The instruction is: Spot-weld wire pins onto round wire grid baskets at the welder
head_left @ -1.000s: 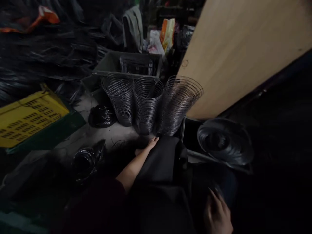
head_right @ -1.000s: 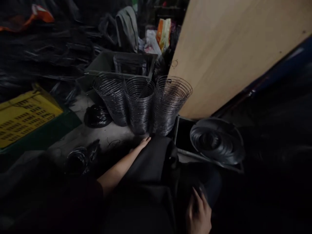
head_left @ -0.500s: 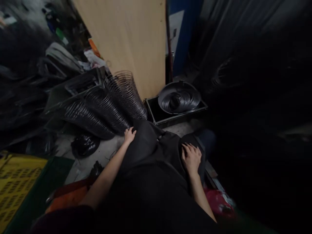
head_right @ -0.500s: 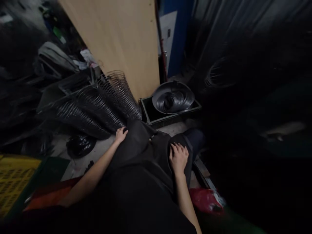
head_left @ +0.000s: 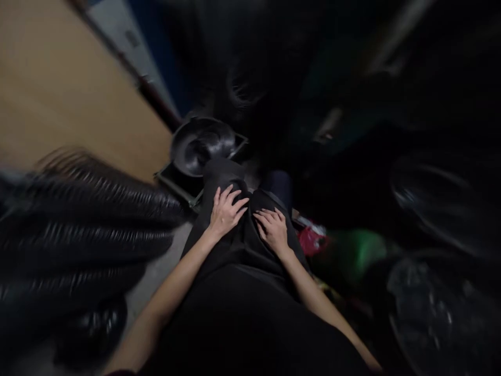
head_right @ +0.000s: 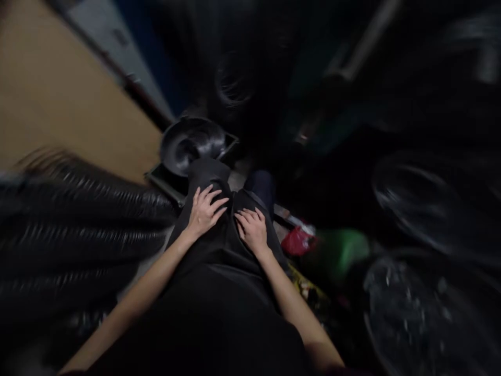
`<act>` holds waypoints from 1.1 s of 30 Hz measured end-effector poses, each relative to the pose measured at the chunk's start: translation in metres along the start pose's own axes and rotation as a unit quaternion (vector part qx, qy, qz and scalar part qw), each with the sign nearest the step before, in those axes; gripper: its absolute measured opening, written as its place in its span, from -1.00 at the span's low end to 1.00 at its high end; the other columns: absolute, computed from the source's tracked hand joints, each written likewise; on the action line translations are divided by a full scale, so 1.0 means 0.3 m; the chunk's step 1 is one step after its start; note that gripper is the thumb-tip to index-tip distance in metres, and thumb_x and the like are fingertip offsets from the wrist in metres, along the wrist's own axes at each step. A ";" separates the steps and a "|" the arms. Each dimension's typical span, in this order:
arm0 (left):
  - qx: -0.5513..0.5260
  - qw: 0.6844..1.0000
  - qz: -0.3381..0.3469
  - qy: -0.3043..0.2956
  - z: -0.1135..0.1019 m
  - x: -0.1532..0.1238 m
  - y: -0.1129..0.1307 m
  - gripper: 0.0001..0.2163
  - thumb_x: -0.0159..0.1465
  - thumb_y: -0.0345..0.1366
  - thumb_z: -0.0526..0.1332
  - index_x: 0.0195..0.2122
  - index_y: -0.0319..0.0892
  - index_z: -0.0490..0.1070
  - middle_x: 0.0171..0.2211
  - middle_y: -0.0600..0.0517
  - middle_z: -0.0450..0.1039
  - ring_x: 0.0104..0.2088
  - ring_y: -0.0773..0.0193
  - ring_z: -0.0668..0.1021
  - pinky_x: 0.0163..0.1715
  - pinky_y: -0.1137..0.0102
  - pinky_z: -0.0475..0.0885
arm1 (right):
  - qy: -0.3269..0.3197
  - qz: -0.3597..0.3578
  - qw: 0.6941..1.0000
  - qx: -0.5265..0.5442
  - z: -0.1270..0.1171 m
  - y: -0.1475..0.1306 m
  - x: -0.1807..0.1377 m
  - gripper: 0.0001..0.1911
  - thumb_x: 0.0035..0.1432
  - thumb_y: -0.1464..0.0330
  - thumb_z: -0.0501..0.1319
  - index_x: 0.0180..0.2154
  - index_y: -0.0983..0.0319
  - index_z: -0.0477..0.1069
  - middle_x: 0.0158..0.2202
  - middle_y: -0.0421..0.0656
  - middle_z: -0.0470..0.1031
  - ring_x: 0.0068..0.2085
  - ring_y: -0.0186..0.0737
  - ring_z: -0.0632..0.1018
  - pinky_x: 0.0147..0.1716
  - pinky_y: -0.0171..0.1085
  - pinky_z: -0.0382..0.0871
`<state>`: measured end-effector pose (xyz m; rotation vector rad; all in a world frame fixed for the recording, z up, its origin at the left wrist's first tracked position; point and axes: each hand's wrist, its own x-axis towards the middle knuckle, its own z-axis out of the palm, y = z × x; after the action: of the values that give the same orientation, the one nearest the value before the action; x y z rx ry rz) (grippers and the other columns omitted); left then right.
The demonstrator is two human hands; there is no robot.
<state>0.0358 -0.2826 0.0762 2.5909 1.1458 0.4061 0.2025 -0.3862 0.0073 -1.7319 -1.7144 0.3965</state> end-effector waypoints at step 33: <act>-0.117 0.963 0.231 -0.074 0.317 0.240 0.050 -0.76 0.40 -0.26 0.09 -0.06 -0.09 0.54 -0.15 -0.04 0.61 -0.11 0.14 0.59 0.25 0.07 0.21 | 0.130 0.214 0.949 -0.190 -0.111 0.026 -0.345 -0.66 0.30 0.45 0.05 -0.02 0.17 0.53 0.02 -0.06 0.57 0.09 -0.14 0.52 0.21 0.03 0.27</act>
<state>0.1269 -0.2514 0.0043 2.6021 0.4049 0.4056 0.2199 -0.4937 0.0029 -2.3297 -1.2759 0.0117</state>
